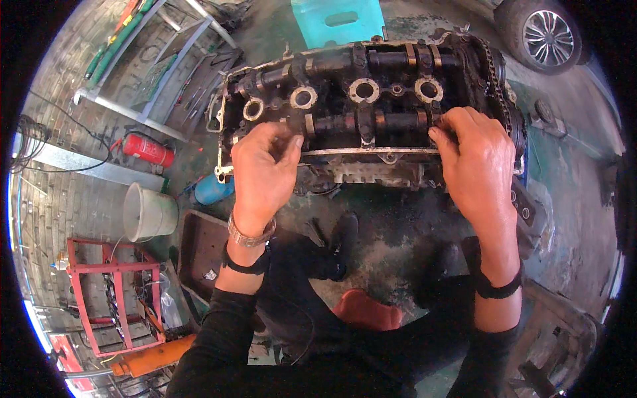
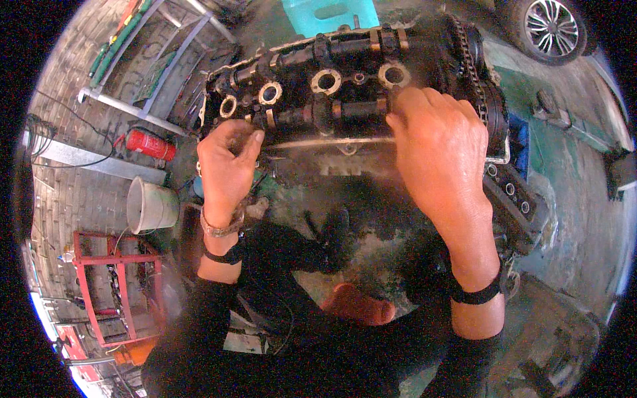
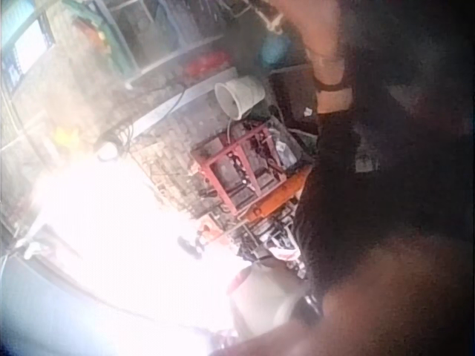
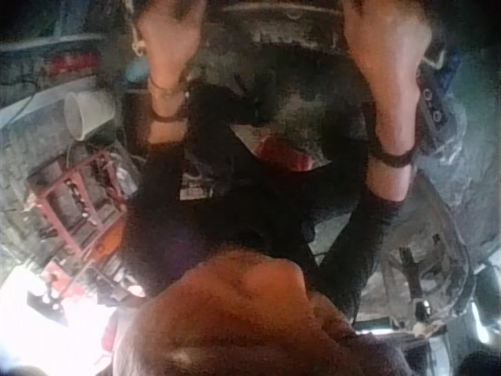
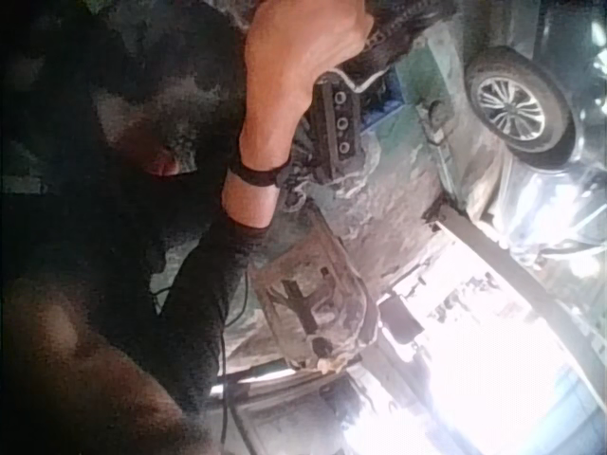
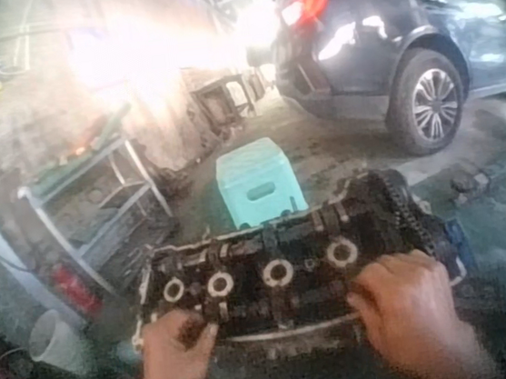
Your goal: The person works on a disassembled engine cylinder head, manipulating the camshaft and timing chain by hand. They rotate the camshaft, adjust the chain, and reposition the head on a stand while handling related parts in a blue bin.
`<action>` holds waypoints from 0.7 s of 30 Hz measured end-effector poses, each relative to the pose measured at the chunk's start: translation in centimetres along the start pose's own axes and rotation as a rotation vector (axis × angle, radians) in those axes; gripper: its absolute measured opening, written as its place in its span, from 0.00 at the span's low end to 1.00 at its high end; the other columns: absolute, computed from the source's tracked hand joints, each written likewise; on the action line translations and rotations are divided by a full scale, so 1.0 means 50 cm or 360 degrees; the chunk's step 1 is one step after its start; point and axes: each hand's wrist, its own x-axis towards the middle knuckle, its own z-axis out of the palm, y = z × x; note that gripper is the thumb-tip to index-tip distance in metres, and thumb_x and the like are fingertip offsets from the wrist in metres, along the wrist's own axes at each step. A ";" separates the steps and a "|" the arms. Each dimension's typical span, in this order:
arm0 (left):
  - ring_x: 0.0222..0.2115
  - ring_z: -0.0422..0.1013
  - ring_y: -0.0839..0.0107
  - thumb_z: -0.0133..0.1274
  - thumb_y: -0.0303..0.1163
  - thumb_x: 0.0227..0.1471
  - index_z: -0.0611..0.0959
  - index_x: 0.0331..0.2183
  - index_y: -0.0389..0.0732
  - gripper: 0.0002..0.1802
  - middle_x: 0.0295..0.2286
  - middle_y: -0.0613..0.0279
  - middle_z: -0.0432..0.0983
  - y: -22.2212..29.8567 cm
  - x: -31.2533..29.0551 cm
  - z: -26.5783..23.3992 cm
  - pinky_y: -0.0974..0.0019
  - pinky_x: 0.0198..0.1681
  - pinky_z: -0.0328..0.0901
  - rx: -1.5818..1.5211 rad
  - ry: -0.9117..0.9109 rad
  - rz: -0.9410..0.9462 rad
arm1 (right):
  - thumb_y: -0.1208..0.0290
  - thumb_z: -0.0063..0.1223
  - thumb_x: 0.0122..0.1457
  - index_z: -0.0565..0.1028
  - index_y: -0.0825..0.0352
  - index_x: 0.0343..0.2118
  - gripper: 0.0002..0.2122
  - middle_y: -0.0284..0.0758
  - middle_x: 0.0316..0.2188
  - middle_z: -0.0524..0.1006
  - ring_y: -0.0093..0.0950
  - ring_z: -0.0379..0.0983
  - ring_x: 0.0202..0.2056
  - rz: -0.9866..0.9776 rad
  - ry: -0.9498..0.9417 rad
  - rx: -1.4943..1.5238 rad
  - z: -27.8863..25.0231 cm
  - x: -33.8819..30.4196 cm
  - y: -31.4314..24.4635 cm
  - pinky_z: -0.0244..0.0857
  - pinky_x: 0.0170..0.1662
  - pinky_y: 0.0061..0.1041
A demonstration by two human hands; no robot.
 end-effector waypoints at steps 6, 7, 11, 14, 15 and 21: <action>0.20 0.70 0.73 0.63 0.21 0.47 0.82 0.31 0.32 0.07 0.22 0.57 0.78 0.005 0.001 -0.008 0.68 0.26 0.65 -0.0018 -0.0052 0.0015 | 0.72 0.62 0.49 0.74 0.64 0.27 0.07 0.38 0.25 0.75 0.43 0.73 0.30 -0.0020 0.0017 -0.0003 -0.001 0.000 0.000 0.66 0.35 0.41; 0.20 0.70 0.73 0.63 0.21 0.47 0.82 0.31 0.32 0.07 0.22 0.57 0.78 0.004 0.001 -0.009 0.68 0.26 0.65 -0.0012 -0.0051 0.0025 | 0.72 0.62 0.50 0.74 0.64 0.27 0.07 0.38 0.25 0.75 0.43 0.73 0.30 -0.0021 0.0021 -0.0009 -0.001 0.000 0.000 0.65 0.35 0.41; 0.19 0.69 0.71 0.65 0.24 0.46 0.81 0.28 0.33 0.08 0.21 0.55 0.77 -0.004 0.002 -0.004 0.67 0.25 0.64 -0.0058 -0.0028 0.0011 | 0.71 0.62 0.50 0.75 0.64 0.28 0.07 0.38 0.25 0.75 0.43 0.73 0.30 -0.0016 -0.0002 -0.0006 -0.003 0.001 -0.001 0.65 0.35 0.41; 0.19 0.69 0.69 0.66 0.25 0.46 0.81 0.26 0.33 0.09 0.21 0.54 0.76 -0.008 0.005 -0.001 0.66 0.25 0.64 0.0012 -0.0012 -0.0035 | 0.72 0.62 0.51 0.74 0.65 0.28 0.06 0.39 0.26 0.75 0.44 0.72 0.30 0.0016 -0.0034 0.0011 -0.003 0.001 -0.002 0.65 0.35 0.41; 0.19 0.70 0.68 0.66 0.25 0.46 0.81 0.26 0.33 0.09 0.21 0.54 0.76 -0.008 0.005 0.001 0.65 0.25 0.64 0.0001 -0.0005 -0.0047 | 0.74 0.61 0.51 0.74 0.66 0.28 0.06 0.40 0.27 0.76 0.45 0.72 0.31 0.0044 -0.0050 0.0026 -0.003 0.000 -0.002 0.64 0.35 0.41; 0.20 0.71 0.65 0.65 0.23 0.46 0.81 0.27 0.34 0.07 0.22 0.54 0.75 0.002 0.001 0.001 0.65 0.26 0.64 0.0076 0.0008 0.0036 | 0.75 0.61 0.52 0.74 0.67 0.28 0.06 0.40 0.27 0.76 0.46 0.71 0.31 0.0047 -0.0043 0.0072 -0.002 -0.001 0.000 0.64 0.36 0.41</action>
